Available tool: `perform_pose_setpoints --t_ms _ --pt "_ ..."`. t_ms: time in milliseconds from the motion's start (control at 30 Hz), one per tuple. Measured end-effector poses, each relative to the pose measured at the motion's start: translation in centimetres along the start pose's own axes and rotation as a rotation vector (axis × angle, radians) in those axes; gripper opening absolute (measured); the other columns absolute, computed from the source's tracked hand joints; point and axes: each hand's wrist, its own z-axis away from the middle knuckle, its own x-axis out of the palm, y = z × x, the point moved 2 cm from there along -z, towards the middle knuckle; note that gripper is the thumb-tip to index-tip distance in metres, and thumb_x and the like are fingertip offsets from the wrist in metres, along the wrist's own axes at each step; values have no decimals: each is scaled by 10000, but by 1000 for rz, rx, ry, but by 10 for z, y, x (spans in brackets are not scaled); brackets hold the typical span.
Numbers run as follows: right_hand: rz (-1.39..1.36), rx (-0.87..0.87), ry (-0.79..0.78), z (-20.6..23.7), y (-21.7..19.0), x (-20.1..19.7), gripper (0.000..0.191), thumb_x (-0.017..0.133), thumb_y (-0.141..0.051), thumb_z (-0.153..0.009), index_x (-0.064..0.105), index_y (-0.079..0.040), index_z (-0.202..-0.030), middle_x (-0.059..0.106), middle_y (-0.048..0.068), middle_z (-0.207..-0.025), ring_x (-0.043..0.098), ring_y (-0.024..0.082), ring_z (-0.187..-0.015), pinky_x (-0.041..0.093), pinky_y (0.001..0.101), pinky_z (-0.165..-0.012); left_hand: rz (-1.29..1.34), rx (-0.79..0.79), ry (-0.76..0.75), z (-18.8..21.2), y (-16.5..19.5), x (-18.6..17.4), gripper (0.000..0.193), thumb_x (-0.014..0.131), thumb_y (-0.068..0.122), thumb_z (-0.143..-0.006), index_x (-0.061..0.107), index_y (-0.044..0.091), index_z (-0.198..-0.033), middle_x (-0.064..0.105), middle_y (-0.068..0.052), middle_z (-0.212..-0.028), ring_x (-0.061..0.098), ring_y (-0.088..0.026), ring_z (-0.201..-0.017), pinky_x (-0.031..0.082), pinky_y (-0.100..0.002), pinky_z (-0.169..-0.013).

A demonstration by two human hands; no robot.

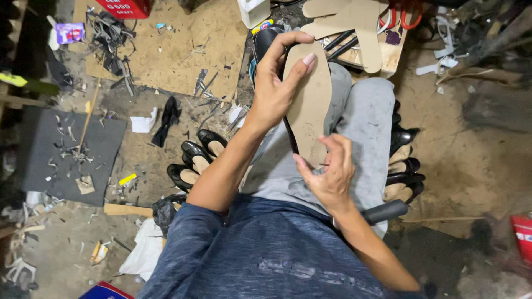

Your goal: The person sits on the floor and repeatedly places beige insoles into black shoes, pressing them into place with both hands. The person handles multiple shoes one at a time, aligning and seating each insole before moving to the next shoe.

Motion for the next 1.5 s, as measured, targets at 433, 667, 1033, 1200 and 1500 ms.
perform_pose_setpoints --t_ms 433,667,1033,1200,1500 --pt "133 -28 -10 11 11 -5 455 937 -180 -786 739 -74 -1182 672 146 -1226 649 214 -687 517 333 -571 356 -208 234 -29 -101 -41 241 689 75 -1023 612 -2 -1238 739 -99 -1039 715 -150 -887 612 -327 -789" --pt "125 -131 18 12 15 -4 462 939 -145 -800 722 -76 -1201 657 142 -1291 714 249 -842 572 330 -704 401 -243 270 -21 -125 -63 250 679 69 -996 605 10 -1227 732 -103 -1023 705 -158 -866 598 -332 -771" --pt "108 -108 25 9 19 -5 446 944 -129 -826 745 -71 -1221 659 166 -1280 550 119 -577 480 268 -542 385 -283 340 -20 -147 -72 212 707 67 -974 624 -4 -1155 712 -89 -992 702 -166 -851 602 -363 -757" --pt "142 -105 4 8 21 -5 405 953 -144 -811 768 -68 -1163 672 152 -1255 563 143 -586 482 284 -550 385 -288 328 -22 -152 -72 204 716 61 -984 633 -27 -1148 707 -96 -996 688 -171 -846 591 -365 -758" --pt "-2 -7 -11 4 20 -5 401 930 -64 -836 748 -63 -1193 644 153 -1294 696 165 -738 539 292 -618 401 -309 344 -24 -151 -75 204 716 73 -970 626 -15 -1130 703 -98 -984 689 -174 -833 592 -369 -739"
